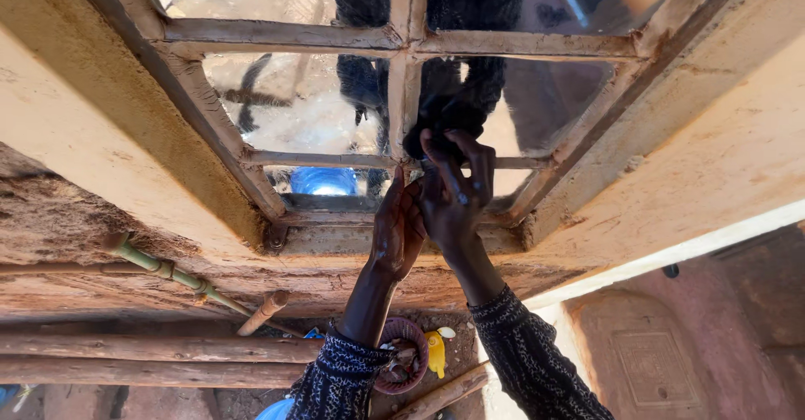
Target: The person wipes the individual panes of a window frame, rinses the cloth in a bucket of water, and then wipes the upper glass panes and the wooden frame.
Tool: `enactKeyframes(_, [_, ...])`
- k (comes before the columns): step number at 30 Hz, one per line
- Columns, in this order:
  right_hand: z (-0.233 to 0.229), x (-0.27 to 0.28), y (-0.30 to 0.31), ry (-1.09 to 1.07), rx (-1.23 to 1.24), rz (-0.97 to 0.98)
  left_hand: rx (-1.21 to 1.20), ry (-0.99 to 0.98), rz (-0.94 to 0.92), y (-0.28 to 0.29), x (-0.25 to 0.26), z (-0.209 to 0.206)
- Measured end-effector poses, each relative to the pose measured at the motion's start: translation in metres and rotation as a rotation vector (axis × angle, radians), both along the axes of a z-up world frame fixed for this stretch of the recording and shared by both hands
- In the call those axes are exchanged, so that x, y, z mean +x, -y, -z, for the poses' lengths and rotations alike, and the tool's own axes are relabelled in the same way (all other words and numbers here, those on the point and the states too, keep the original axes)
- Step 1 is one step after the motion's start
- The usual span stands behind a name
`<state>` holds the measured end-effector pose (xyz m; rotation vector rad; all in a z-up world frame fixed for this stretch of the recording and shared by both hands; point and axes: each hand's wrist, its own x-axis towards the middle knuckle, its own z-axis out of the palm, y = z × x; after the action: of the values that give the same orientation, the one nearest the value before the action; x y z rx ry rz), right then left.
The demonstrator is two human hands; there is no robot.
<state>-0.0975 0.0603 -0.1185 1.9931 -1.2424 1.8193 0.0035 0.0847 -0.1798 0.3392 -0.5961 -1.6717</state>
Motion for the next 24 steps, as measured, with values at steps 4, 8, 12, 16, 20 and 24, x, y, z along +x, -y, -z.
enactKeyframes(4, [-0.003, -0.008, -0.028, -0.083, 0.131, -0.016, 0.004, 0.114, -0.102, 0.000, -0.005, 0.015])
enactKeyframes(8, [-0.024, -0.023, -0.033, -0.038, 0.123, 0.002, 0.001, 0.618, -0.172, -0.013, -0.025, -0.032])
enactKeyframes(12, [-0.057, -0.050, -0.024, 0.402, 0.163, -0.155, -0.425, 1.371, -0.678, -0.031, -0.043, -0.133])
enactKeyframes(16, [-0.092, -0.088, -0.017, 0.698, 0.133, -0.362, -0.835, 1.354, -0.935, -0.022, -0.070, -0.223])
enactKeyframes(20, [-0.117, -0.113, -0.014, 0.707, 0.105, -0.496, -1.278, 1.230, -1.318, 0.022, -0.108, -0.277])
enactKeyframes(24, [-0.125, -0.123, -0.024, 0.738, 0.077, -0.581, -1.332, 1.260, -1.185, 0.127, -0.172, -0.299])
